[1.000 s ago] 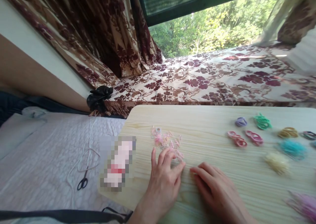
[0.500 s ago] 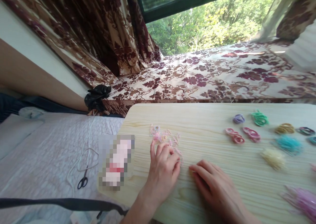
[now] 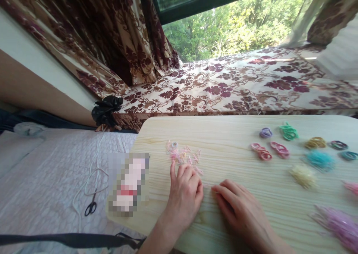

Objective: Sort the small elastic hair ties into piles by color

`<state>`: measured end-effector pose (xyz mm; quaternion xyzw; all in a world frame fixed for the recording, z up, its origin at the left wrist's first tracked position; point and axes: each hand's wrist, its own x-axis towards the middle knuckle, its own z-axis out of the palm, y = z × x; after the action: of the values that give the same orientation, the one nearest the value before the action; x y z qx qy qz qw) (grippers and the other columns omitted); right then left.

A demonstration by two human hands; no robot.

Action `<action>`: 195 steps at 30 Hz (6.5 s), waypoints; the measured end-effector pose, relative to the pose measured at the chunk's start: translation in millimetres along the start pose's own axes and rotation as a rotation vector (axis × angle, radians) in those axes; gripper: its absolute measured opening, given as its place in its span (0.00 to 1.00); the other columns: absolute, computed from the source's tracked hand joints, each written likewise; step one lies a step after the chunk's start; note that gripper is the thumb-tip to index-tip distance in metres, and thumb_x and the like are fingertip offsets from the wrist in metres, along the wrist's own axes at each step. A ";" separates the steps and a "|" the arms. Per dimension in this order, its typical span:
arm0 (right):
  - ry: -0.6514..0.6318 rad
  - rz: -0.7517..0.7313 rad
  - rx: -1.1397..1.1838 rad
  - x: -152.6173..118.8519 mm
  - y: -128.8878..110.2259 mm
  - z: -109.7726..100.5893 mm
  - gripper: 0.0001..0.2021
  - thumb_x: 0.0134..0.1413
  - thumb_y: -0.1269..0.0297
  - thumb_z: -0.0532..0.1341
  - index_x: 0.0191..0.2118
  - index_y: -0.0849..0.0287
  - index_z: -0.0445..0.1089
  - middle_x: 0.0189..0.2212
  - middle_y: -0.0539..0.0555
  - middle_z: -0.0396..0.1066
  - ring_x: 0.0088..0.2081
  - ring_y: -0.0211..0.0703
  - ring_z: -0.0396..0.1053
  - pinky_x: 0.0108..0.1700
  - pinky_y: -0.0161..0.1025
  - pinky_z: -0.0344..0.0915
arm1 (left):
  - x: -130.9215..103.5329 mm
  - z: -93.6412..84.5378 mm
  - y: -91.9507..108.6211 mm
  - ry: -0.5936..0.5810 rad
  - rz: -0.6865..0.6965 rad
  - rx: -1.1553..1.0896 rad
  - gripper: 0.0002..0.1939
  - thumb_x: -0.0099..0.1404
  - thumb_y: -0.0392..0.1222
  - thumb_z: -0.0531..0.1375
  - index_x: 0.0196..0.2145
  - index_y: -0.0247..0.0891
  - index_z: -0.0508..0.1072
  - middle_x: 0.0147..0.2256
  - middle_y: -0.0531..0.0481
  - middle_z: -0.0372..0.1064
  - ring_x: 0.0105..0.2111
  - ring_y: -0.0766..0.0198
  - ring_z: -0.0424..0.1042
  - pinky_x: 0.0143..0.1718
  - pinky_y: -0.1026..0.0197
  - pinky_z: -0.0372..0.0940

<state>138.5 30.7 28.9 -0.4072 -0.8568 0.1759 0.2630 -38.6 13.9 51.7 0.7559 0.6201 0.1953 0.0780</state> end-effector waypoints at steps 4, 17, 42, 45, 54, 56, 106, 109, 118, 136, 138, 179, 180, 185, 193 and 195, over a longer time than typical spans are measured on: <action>0.029 0.018 0.015 -1.7 1.1 1.8 0.10 0.64 0.69 0.53 0.39 0.57 0.72 0.31 0.53 0.73 0.33 0.40 0.72 0.35 0.36 0.68 | -1.6 -1.0 1.2 -0.015 0.027 -0.033 0.07 0.62 0.28 0.57 0.30 0.38 0.67 0.35 0.51 0.69 0.46 0.58 0.67 0.64 0.36 0.48; 0.067 0.062 0.182 -4.0 -0.3 -4.4 0.09 0.64 0.66 0.54 0.39 0.56 0.72 0.31 0.52 0.73 0.31 0.38 0.73 0.33 0.34 0.70 | -4.8 -1.7 8.8 0.045 0.097 -0.149 0.09 0.64 0.27 0.53 0.29 0.39 0.66 0.29 0.53 0.70 0.46 0.58 0.70 0.63 0.34 0.50; 0.006 0.822 0.790 -34.1 -4.6 -72.8 0.24 0.53 0.42 0.58 0.18 0.56 0.64 0.19 0.49 0.63 0.25 0.37 0.62 0.28 0.32 0.63 | -3.3 -3.6 19.6 0.133 0.149 -0.183 0.08 0.66 0.31 0.54 0.36 0.41 0.69 0.32 0.54 0.73 0.43 0.59 0.69 0.61 0.40 0.48; 0.161 0.779 0.594 -51.3 11.7 -87.6 0.19 0.50 0.43 0.62 0.24 0.54 0.72 0.24 0.51 0.71 0.28 0.41 0.67 0.30 0.34 0.66 | -4.8 -1.3 22.4 0.120 0.156 -0.172 0.08 0.66 0.31 0.54 0.37 0.41 0.70 0.32 0.53 0.72 0.43 0.59 0.69 0.61 0.39 0.48; 0.593 0.737 -0.190 -117.4 89.0 -149.9 0.13 0.52 0.50 0.59 0.31 0.53 0.74 0.29 0.54 0.76 0.29 0.46 0.71 0.34 0.42 0.68 | -4.5 1.5 35.1 0.114 0.240 -0.145 0.08 0.66 0.32 0.55 0.38 0.42 0.71 0.32 0.53 0.74 0.43 0.57 0.70 0.60 0.39 0.51; 0.564 0.755 -0.252 -122.1 97.9 -155.2 0.14 0.54 0.50 0.57 0.32 0.53 0.74 0.31 0.55 0.76 0.29 0.45 0.71 0.34 0.41 0.66 | -4.1 2.0 36.7 0.124 0.256 -0.137 0.09 0.66 0.31 0.55 0.39 0.42 0.71 0.32 0.54 0.74 0.42 0.57 0.71 0.60 0.39 0.50; -0.110 0.048 -0.135 23.6 -6.8 -5.1 0.14 0.60 0.72 0.52 0.43 0.54 0.72 0.29 0.52 0.70 0.29 0.40 0.68 0.31 0.36 0.61 | -15.9 -6.2 -20.9 0.144 -0.048 -0.056 0.12 0.65 0.29 0.55 0.41 0.41 0.74 0.39 0.48 0.71 0.52 0.54 0.65 0.61 0.35 0.50; -0.121 0.061 -0.111 19.7 -4.9 -8.4 0.13 0.61 0.71 0.51 0.40 0.55 0.72 0.30 0.52 0.70 0.30 0.40 0.69 0.32 0.36 0.62 | -15.2 -6.5 -18.8 0.137 -0.047 -0.064 0.12 0.66 0.30 0.54 0.41 0.41 0.74 0.40 0.48 0.70 0.52 0.54 0.65 0.61 0.34 0.50; -0.121 0.056 -0.223 16.1 -2.0 -5.4 0.13 0.60 0.72 0.53 0.46 0.55 0.72 0.28 0.50 0.70 0.29 0.39 0.69 0.31 0.36 0.60 | -5.5 -3.2 -9.1 0.108 0.004 -0.014 0.15 0.67 0.30 0.54 0.47 0.44 0.73 0.43 0.47 0.69 0.54 0.54 0.63 0.63 0.34 0.49; -0.074 0.006 -0.157 8.9 3.5 -6.9 0.09 0.59 0.73 0.54 0.39 0.56 0.70 0.29 0.51 0.70 0.30 0.40 0.70 0.32 0.36 0.64 | -9.7 -6.7 -6.8 0.032 0.002 0.045 0.14 0.67 0.31 0.53 0.46 0.43 0.73 0.45 0.45 0.68 0.58 0.51 0.60 0.62 0.30 0.47; -0.075 0.009 -0.152 8.0 3.9 -7.4 0.10 0.60 0.73 0.54 0.39 0.55 0.71 0.29 0.51 0.70 0.30 0.40 0.71 0.32 0.36 0.64 | -11.1 -7.7 -6.2 0.036 0.003 0.040 0.14 0.67 0.31 0.53 0.46 0.43 0.73 0.45 0.45 0.68 0.58 0.51 0.60 0.62 0.30 0.47; -0.045 0.025 -0.064 -0.5 1.6 -5.9 0.13 0.65 0.68 0.50 0.35 0.56 0.71 0.27 0.52 0.71 0.31 0.41 0.71 0.34 0.37 0.65 | 7.3 -0.9 4.5 -0.020 0.087 0.005 0.11 0.67 0.32 0.54 0.41 0.43 0.75 0.42 0.49 0.70 0.56 0.54 0.63 0.64 0.30 0.45; -0.046 0.023 -0.067 -0.8 1.5 -6.0 0.13 0.65 0.68 0.49 0.35 0.56 0.71 0.27 0.52 0.71 0.31 0.41 0.71 0.34 0.37 0.65 | 8.1 -0.9 4.9 -0.033 0.094 0.009 0.10 0.67 0.32 0.55 0.39 0.43 0.75 0.41 0.49 0.70 0.56 0.54 0.62 0.64 0.30 0.45; -0.039 0.011 -0.052 -1.7 1.2 -6.1 0.12 0.65 0.69 0.50 0.37 0.56 0.71 0.29 0.52 0.71 0.32 0.40 0.71 0.35 0.37 0.64 | 4.3 -4.6 3.6 -0.050 0.089 0.021 0.08 0.66 0.30 0.55 0.33 0.39 0.73 0.41 0.50 0.70 0.57 0.54 0.62 0.65 0.31 0.42; -0.043 0.028 -0.055 -2.0 1.6 -5.2 0.12 0.64 0.70 0.50 0.36 0.56 0.70 0.29 0.52 0.71 0.31 0.40 0.71 0.35 0.37 0.64 | 3.9 -8.4 1.0 -0.090 0.089 0.057 0.06 0.61 0.29 0.59 0.33 0.39 0.72 0.40 0.50 0.71 0.55 0.53 0.64 0.65 0.32 0.43; -0.052 0.033 -0.052 -2.2 1.6 -5.2 0.12 0.64 0.70 0.50 0.36 0.56 0.70 0.29 0.52 0.71 0.32 0.40 0.70 0.35 0.37 0.64 | 4.3 -8.3 0.5 -0.096 0.094 0.070 0.06 0.62 0.29 0.58 0.33 0.39 0.71 0.39 0.50 0.70 0.54 0.54 0.64 0.65 0.32 0.43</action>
<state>143.6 30.4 31.5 -0.4234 -0.8607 0.1684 0.2271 -40.7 17.0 60.3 0.7949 0.5859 0.1404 0.0718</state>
